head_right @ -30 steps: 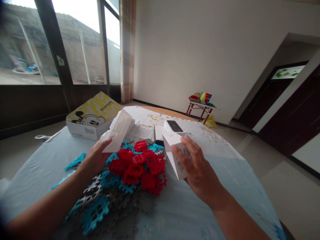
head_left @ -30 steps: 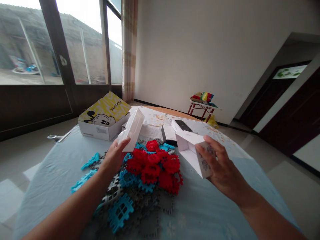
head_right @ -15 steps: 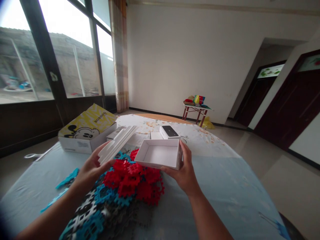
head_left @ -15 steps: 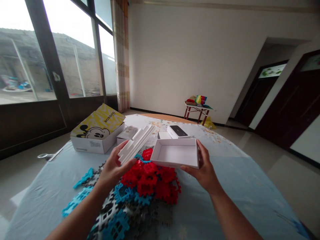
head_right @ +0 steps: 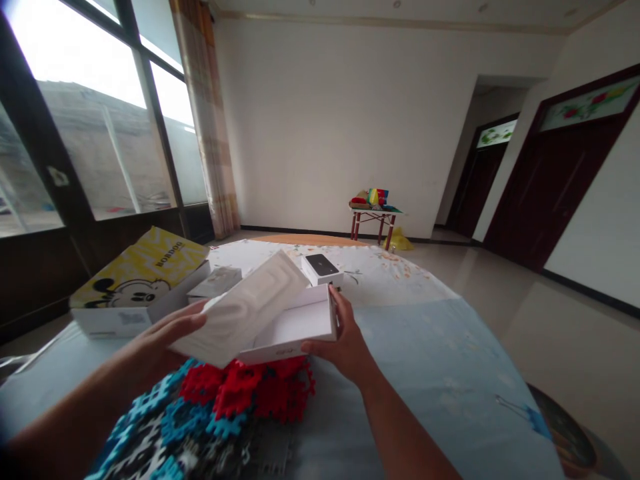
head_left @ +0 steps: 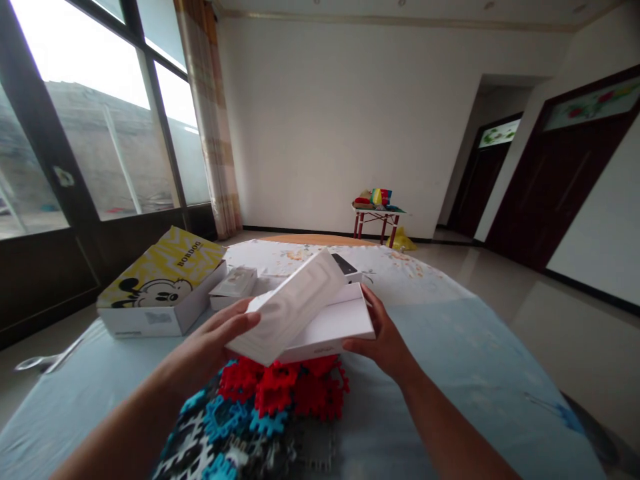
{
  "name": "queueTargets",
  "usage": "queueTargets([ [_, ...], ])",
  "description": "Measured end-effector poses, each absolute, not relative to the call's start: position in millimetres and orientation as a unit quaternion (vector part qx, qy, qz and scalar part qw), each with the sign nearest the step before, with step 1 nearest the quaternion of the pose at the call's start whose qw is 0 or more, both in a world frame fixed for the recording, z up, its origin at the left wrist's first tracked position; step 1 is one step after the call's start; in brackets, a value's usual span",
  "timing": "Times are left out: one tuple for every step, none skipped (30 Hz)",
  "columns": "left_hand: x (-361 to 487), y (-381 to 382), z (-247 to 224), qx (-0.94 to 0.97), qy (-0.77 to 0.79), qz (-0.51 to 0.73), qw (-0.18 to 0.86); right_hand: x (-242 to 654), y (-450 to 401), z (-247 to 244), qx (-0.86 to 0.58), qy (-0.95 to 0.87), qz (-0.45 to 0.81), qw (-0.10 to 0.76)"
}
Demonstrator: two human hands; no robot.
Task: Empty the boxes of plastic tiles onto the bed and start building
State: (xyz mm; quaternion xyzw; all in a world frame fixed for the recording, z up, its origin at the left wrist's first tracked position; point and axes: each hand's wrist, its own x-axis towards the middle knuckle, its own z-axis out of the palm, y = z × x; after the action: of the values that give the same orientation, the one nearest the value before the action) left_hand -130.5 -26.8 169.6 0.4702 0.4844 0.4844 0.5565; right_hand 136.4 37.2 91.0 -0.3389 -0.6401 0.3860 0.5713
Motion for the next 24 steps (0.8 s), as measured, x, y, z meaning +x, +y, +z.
queueTargets([
  [-130, -22, 176, 0.462, 0.488, 0.444, 0.593, 136, 38, 90, -0.337, -0.640, 0.394, 0.567],
  [-130, -17, 181, 0.459, 0.495, 0.406, 0.616, 137, 38, 90, -0.334, -0.641, 0.404, 0.561],
  [-130, -11, 186, 0.462, 0.505, 0.371, 0.627, 137, 38, 90, -0.329, -0.642, 0.414, 0.554],
  [-131, -5, 190, 0.470, 0.517, 0.339, 0.630, 137, 37, 90, -0.325, -0.643, 0.422, 0.551],
  [-131, 2, 194, 0.481, 0.533, 0.308, 0.624, 137, 37, 90, -0.321, -0.644, 0.427, 0.548],
  [-132, 8, 196, 0.494, 0.551, 0.282, 0.611, 138, 36, 90, -0.317, -0.644, 0.433, 0.545],
  [-133, 13, 198, 0.509, 0.570, 0.260, 0.590, 138, 36, 91, -0.312, -0.645, 0.439, 0.543],
  [-133, 19, 200, 0.524, 0.591, 0.244, 0.563, 138, 35, 91, -0.307, -0.645, 0.444, 0.541],
  [-133, 23, 200, 0.539, 0.611, 0.232, 0.532, 138, 35, 91, -0.303, -0.643, 0.451, 0.540],
  [-132, 27, 199, 0.551, 0.628, 0.222, 0.502, 138, 35, 91, -0.299, -0.641, 0.458, 0.539],
  [-131, 31, 198, 0.563, 0.639, 0.219, 0.476, 137, 35, 91, -0.295, -0.637, 0.465, 0.539],
  [-129, 34, 195, 0.573, 0.643, 0.226, 0.455, 137, 36, 91, -0.291, -0.633, 0.472, 0.540],
  [-127, 36, 192, 0.580, 0.642, 0.242, 0.439, 136, 36, 90, -0.288, -0.628, 0.478, 0.542],
  [-125, 37, 188, 0.583, 0.639, 0.264, 0.426, 136, 37, 89, -0.286, -0.624, 0.483, 0.544],
  [-124, 38, 183, 0.582, 0.637, 0.291, 0.414, 136, 38, 89, -0.284, -0.620, 0.487, 0.546],
  [-122, 37, 178, 0.576, 0.639, 0.317, 0.399, 136, 39, 88, -0.284, -0.616, 0.489, 0.548],
  [-121, 36, 172, 0.563, 0.643, 0.344, 0.389, 136, 40, 87, -0.287, -0.613, 0.488, 0.551],
  [-121, 34, 167, 0.544, 0.646, 0.366, 0.392, 136, 40, 86, -0.293, -0.610, 0.483, 0.556],
  [-120, 32, 162, 0.519, 0.644, 0.386, 0.408, 136, 41, 85, -0.301, -0.608, 0.474, 0.561],
  [-120, 29, 158, 0.493, 0.634, 0.400, 0.441, 135, 42, 85, -0.310, -0.608, 0.462, 0.566],
  [-120, 27, 153, 0.470, 0.612, 0.406, 0.489, 135, 42, 84, -0.319, -0.609, 0.450, 0.570],
  [-120, 24, 149, 0.454, 0.581, 0.407, 0.539, 135, 42, 84, -0.324, -0.611, 0.438, 0.574],
  [-119, 23, 146, 0.446, 0.549, 0.401, 0.583, 134, 42, 83, -0.328, -0.614, 0.429, 0.576],
  [-119, 22, 142, 0.446, 0.524, 0.391, 0.611, 134, 41, 84, -0.331, -0.618, 0.420, 0.577],
])
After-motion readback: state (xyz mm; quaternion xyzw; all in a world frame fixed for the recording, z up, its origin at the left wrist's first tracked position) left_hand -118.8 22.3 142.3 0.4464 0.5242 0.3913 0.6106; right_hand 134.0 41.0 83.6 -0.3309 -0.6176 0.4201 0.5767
